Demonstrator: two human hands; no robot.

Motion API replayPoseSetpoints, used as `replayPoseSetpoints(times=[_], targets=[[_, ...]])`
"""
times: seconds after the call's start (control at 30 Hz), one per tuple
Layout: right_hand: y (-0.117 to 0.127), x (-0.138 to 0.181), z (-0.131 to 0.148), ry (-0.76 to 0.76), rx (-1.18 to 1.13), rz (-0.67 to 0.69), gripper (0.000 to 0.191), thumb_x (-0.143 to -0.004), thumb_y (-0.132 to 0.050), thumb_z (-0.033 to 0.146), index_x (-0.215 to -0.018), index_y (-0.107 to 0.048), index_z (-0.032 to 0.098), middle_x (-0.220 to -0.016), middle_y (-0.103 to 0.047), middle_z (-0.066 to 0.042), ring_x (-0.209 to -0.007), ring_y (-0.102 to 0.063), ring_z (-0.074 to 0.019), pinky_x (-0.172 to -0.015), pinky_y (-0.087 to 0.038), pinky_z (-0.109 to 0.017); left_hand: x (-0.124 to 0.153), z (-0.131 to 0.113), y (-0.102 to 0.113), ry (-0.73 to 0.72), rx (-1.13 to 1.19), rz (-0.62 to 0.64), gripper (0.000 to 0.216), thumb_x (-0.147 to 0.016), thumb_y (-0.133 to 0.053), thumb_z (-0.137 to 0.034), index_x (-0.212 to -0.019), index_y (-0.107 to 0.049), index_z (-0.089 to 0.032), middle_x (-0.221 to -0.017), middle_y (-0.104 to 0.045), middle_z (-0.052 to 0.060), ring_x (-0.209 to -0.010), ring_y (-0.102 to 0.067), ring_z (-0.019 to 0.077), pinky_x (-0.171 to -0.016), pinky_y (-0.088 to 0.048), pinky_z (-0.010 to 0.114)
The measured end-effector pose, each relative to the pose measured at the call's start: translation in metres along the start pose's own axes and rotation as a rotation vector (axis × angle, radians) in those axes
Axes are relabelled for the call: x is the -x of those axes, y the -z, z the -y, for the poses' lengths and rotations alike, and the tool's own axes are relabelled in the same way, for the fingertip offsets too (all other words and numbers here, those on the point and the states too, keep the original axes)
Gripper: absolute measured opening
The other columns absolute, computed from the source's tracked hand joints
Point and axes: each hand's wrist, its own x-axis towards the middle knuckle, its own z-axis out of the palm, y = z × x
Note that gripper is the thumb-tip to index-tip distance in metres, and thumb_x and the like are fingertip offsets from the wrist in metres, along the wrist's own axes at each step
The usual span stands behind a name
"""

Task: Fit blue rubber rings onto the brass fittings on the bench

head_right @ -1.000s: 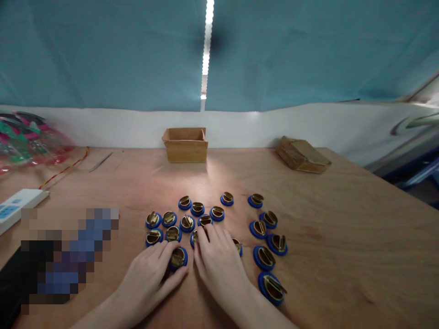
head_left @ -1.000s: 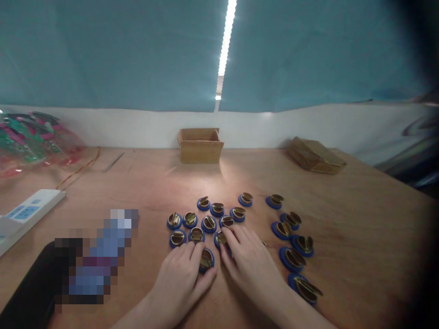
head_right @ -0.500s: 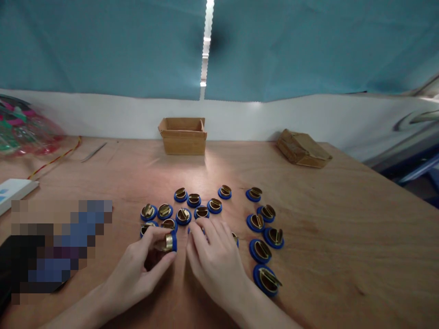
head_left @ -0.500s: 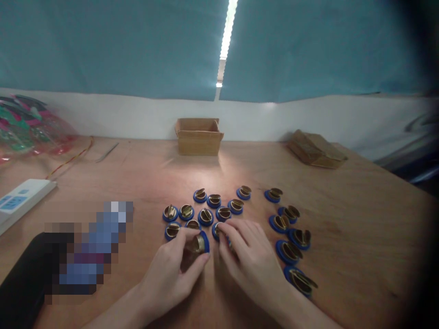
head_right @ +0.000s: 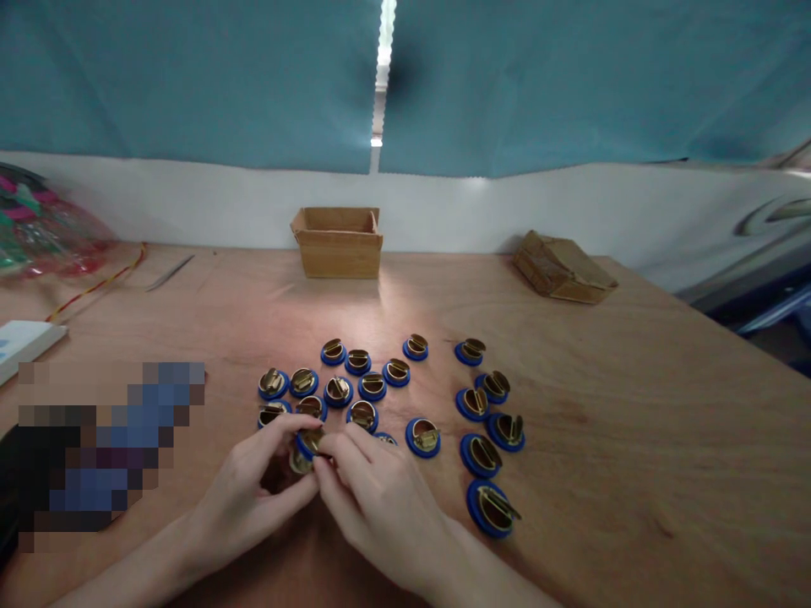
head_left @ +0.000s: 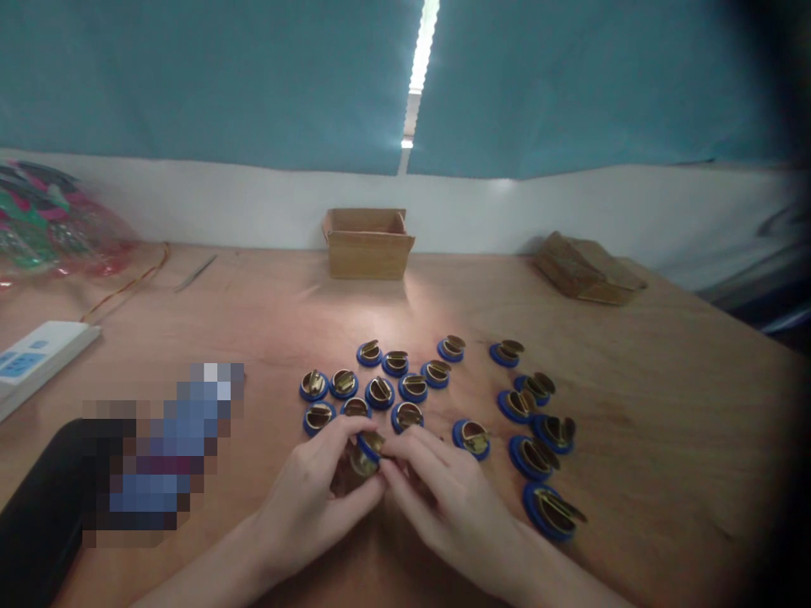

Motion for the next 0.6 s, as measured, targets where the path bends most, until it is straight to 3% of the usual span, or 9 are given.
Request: replayPoseSetpoints(times=[0.23, 0.37, 0.6], targets=[[0.006, -0.0046, -0.0012, -0.034, -0.107, -0.008, 0.017, -0.097, -0.044, 0.011, -0.102, -0.059, 0.02, -0.094, -0.065, -0.003, -0.084, -0.063, -0.0169, -0.071, -0.049, -0.029, -0.0088, -0.0024, 0.0077, 0.031, 0.069, 0.064, 0.029, -0.086, -0.066, -0.021, -0.113, -0.057, -0.023, -0.079, -0.066, -0.002, -0.06, -0.06, 0.0112, -0.056, -0.048, 0.021], [0.0084, -0.0055, 0.0007, -0.02, -0.081, -0.037, 0.017, -0.094, -0.048, 0.011, -0.103, -0.059, 0.02, -0.088, -0.064, -0.002, -0.075, -0.062, -0.0155, -0.064, -0.049, -0.028, -0.0098, -0.0006, 0.0093, 0.081, 0.108, 0.084, 0.012, -0.085, -0.068, -0.024, -0.095, -0.062, -0.019, -0.071, -0.064, -0.003, -0.057, -0.058, 0.0112, -0.055, -0.046, 0.021], [0.0089, -0.0031, 0.0043, 0.071, -0.038, -0.166, 0.027, -0.084, -0.055, 0.008, -0.11, -0.056, 0.016, -0.095, -0.064, -0.006, -0.085, -0.063, -0.0178, -0.07, -0.054, -0.028, -0.0077, 0.0038, 0.0083, 0.137, 0.32, 0.069, 0.015, -0.083, -0.072, -0.025, -0.084, -0.059, -0.019, -0.072, -0.065, -0.003, -0.059, -0.06, 0.0104, -0.053, -0.045, 0.018]])
